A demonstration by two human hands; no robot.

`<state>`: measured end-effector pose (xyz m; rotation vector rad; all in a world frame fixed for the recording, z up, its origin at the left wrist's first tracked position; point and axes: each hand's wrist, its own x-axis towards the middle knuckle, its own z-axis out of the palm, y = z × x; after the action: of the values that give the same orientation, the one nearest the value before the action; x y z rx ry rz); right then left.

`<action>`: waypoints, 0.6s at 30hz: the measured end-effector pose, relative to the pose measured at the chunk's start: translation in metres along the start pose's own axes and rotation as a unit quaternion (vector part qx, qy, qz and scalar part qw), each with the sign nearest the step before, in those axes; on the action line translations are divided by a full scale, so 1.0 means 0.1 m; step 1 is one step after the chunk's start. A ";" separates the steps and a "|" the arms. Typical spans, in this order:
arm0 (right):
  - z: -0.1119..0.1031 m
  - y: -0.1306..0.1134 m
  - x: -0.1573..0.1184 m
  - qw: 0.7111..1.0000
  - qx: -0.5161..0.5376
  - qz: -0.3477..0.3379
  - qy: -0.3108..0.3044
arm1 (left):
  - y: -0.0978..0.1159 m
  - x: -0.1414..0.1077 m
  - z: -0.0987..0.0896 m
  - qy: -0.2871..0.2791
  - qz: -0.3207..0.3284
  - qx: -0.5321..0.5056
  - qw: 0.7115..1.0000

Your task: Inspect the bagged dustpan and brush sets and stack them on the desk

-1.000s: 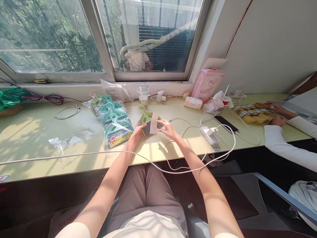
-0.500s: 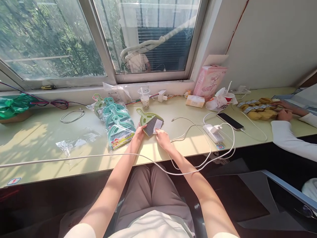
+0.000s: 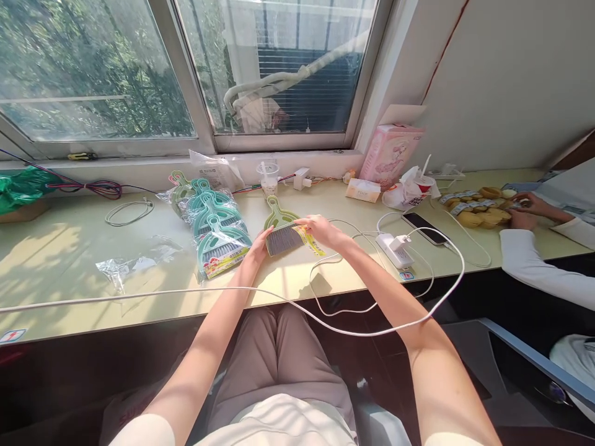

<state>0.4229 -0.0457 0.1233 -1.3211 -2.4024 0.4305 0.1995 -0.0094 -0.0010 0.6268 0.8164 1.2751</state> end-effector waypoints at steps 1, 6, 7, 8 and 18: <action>-0.03 -0.03 0.08 0.999 0.013 0.003 -0.041 | 0.00 -0.01 0.01 -0.006 -0.006 0.003 1.000; 0.00 -0.14 0.45 0.992 -0.003 0.002 -0.129 | 0.05 -0.06 0.06 -0.033 -0.018 0.027 0.999; 0.05 -0.15 0.51 0.990 -0.027 -0.008 -0.137 | 0.06 -0.07 0.06 -0.038 -0.021 0.030 0.999; 0.11 -0.16 0.55 0.988 -0.053 -0.019 -0.144 | 0.08 -0.08 0.07 -0.041 -0.022 0.031 0.998; 0.56 -0.14 0.80 0.984 -0.107 -0.032 -0.139 | 0.07 -0.04 0.01 -0.047 -0.024 0.011 0.999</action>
<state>0.3473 0.0105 0.0927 -1.3433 -2.7802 0.3686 0.1964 -0.0118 0.0058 0.6755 0.7637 1.1862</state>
